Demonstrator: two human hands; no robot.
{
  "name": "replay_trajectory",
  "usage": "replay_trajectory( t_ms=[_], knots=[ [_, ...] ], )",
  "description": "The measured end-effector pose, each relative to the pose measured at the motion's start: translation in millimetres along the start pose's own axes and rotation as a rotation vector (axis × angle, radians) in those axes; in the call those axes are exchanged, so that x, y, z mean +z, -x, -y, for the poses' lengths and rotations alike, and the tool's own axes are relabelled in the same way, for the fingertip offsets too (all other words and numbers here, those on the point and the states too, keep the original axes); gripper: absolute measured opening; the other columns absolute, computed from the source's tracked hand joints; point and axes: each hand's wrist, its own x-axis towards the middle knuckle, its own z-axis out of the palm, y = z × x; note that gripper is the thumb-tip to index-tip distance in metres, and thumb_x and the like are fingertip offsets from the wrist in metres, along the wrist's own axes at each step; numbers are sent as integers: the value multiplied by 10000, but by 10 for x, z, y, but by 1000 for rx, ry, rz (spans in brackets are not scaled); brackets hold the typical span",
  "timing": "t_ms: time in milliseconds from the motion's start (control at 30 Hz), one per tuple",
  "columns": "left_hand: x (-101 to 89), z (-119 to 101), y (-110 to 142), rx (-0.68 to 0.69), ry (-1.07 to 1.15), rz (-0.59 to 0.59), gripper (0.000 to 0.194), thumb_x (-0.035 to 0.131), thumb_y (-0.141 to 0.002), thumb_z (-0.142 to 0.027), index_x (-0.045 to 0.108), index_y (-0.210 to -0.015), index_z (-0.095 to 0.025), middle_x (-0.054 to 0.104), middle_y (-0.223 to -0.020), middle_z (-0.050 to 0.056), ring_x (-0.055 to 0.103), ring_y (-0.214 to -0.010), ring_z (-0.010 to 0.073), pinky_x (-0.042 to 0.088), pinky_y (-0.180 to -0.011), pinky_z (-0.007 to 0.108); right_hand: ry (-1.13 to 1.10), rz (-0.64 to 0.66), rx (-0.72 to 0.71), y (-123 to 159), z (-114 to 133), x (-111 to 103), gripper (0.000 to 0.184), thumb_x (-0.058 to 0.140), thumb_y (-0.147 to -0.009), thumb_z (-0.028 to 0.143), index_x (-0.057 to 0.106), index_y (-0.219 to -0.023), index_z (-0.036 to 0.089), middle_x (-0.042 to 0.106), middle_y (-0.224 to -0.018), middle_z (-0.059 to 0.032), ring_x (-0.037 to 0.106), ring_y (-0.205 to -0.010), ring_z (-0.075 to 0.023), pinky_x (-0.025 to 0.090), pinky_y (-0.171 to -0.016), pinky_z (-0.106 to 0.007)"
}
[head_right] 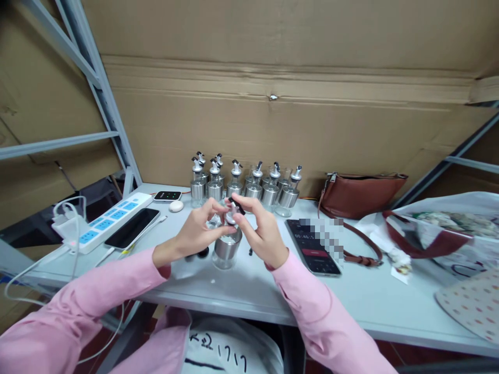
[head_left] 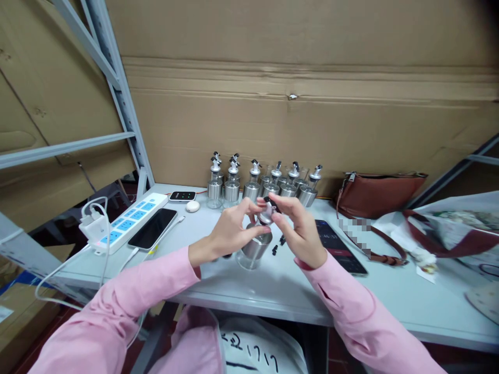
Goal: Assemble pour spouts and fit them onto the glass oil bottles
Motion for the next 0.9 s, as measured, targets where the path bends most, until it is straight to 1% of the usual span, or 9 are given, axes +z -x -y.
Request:
replay_trajectory(
  t_ms=[33,100,167,233,300,367,500,667,900],
  knots=[
    [-39,-27,-78,-39,13,27,296,703,-742,-313,487,-910,-200,659,-873,9,613,-662,123,485,-646,268,1,-9,3,-6,9,-58,338,539,-874,307,507,-1207,259,612,-1181,-86,620,-1062,-212,525,-876,-406],
    [-93,-33,-271,-88,47,39,332,689,-752,-258,482,-1004,-202,664,-898,12,598,-650,115,472,-637,257,-60,-53,12,-10,0,-151,349,513,-888,322,466,-1231,279,587,-1218,-83,618,-1054,-209,524,-865,-418],
    [-120,28,-484,-108,72,3,384,652,-777,-211,470,-1115,-194,652,-985,38,613,-750,136,476,-699,273,-127,-123,19,-3,-42,-200,312,477,-907,323,453,-1216,285,599,-1185,-77,642,-976,-196,531,-815,-405],
    [-122,130,-677,-153,18,-37,346,628,-784,-173,501,-1106,-156,636,-994,59,607,-814,158,471,-749,293,-155,-177,30,17,-113,-208,277,460,-916,321,456,-1189,275,615,-1129,-72,657,-886,-179,531,-767,-381],
    [-101,243,-820,-180,-55,-33,329,596,-807,-166,500,-1120,-134,627,-980,63,594,-823,163,462,-769,304,-153,-170,55,49,-196,-189,272,451,-919,328,450,-1183,264,620,-1085,-69,656,-810,-161,528,-735,-366],
    [-64,348,-911,-181,-105,-14,322,568,-827,-164,482,-1136,-127,620,-983,65,586,-824,162,456,-789,310,-128,-118,82,85,-272,-160,287,448,-919,339,437,-1192,253,621,-1061,-71,651,-769,-154,524,-731,-370],
    [14,522,-1013,-132,-140,26,267,522,-849,-145,465,-1108,-121,612,-1018,77,578,-900,174,438,-859,323,-57,-63,97,132,-352,-119,297,437,-919,366,424,-1188,240,633,-1015,-69,648,-740,-154,511,-744,-384],
    [56,701,-1077,-122,-207,41,257,512,-854,-159,457,-1104,-128,598,-1050,90,560,-981,199,422,-901,345,-27,-65,113,141,-378,-90,275,434,-917,385,434,-1143,230,638,-927,-49,643,-691,-149,509,-719,-378],
    [110,867,-1055,-99,-253,75,266,493,-861,-160,437,-1121,-142,579,-1091,95,551,-1023,206,422,-917,345,-42,-84,156,145,-451,-90,272,436,-911,406,450,-1109,221,646,-839,-28,625,-653,-144,501,-685,-357]
  ],
)
